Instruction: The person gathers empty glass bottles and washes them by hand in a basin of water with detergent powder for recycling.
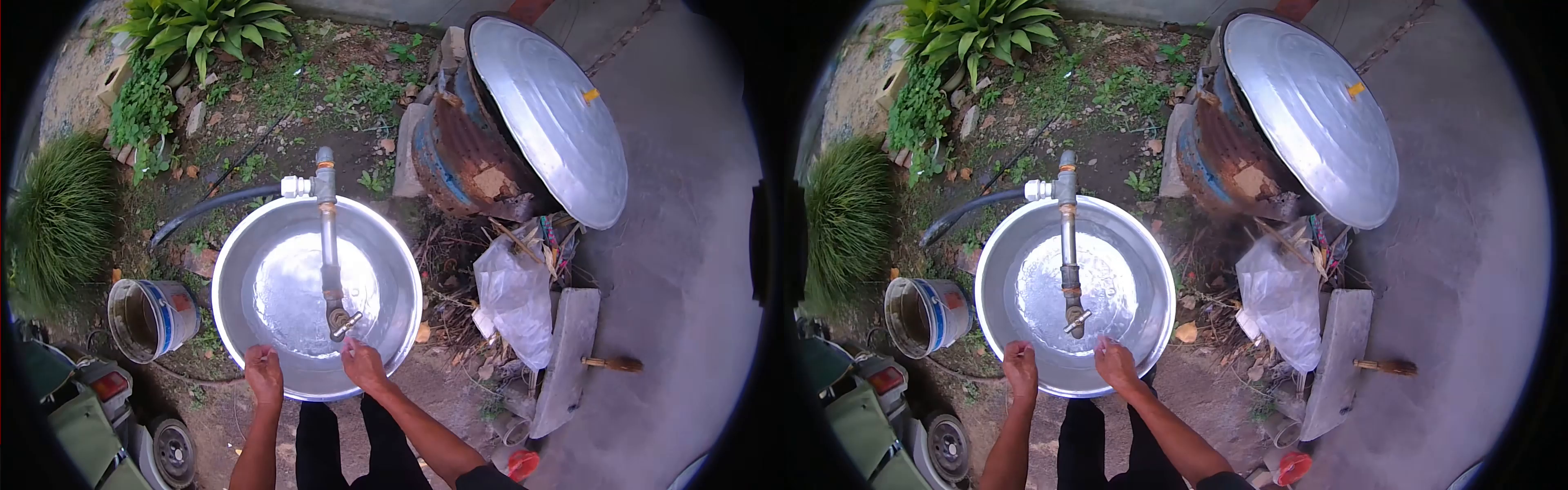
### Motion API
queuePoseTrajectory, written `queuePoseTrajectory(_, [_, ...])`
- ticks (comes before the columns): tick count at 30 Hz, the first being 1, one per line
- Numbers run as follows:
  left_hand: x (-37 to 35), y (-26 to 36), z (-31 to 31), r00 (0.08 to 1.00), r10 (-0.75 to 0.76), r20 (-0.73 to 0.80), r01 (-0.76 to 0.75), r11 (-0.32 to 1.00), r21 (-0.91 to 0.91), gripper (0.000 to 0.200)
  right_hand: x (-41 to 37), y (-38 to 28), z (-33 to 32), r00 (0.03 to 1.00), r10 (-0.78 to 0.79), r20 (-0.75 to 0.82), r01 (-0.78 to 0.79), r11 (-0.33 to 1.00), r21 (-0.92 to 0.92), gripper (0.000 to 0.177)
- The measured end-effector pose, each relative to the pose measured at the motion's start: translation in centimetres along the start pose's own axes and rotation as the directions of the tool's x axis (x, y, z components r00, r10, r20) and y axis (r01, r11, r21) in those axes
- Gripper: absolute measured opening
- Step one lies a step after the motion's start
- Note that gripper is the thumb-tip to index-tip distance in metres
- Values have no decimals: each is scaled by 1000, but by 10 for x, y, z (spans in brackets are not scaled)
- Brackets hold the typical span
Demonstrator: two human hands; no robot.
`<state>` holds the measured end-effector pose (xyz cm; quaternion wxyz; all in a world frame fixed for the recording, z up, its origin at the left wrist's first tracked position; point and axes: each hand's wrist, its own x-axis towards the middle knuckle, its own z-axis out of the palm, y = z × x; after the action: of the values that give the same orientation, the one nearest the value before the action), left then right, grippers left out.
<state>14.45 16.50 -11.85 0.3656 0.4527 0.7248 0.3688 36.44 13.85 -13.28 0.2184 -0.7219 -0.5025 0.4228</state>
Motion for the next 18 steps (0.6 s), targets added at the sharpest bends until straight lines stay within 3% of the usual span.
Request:
queuePoseTrajectory(9, [0,7,-14,993,-62,-103,81,979,186,14,-11,6,-14,999,29,-23,-31,995,-90,37])
queuePoseTrajectory(11, [-1,9,-20,995,-84,-59,95,971,218,13,-13,1,-20,999,39,-2,-39,997,-66,38])
queuePoseTrajectory(13, [-4,5,-21,999,-3,-47,17,951,308,13,-15,1,-22,998,58,-1,-57,992,-109,39])
queuePoseTrajectory(15, [-5,-6,-20,990,25,-136,8,972,234,18,-17,-2,-24,998,60,0,-60,995,-85,39])
queuePoseTrajectory(18, [-1,14,-27,989,48,-142,4,939,345,24,-21,5,-25,998,53,-20,-55,996,-72,39])
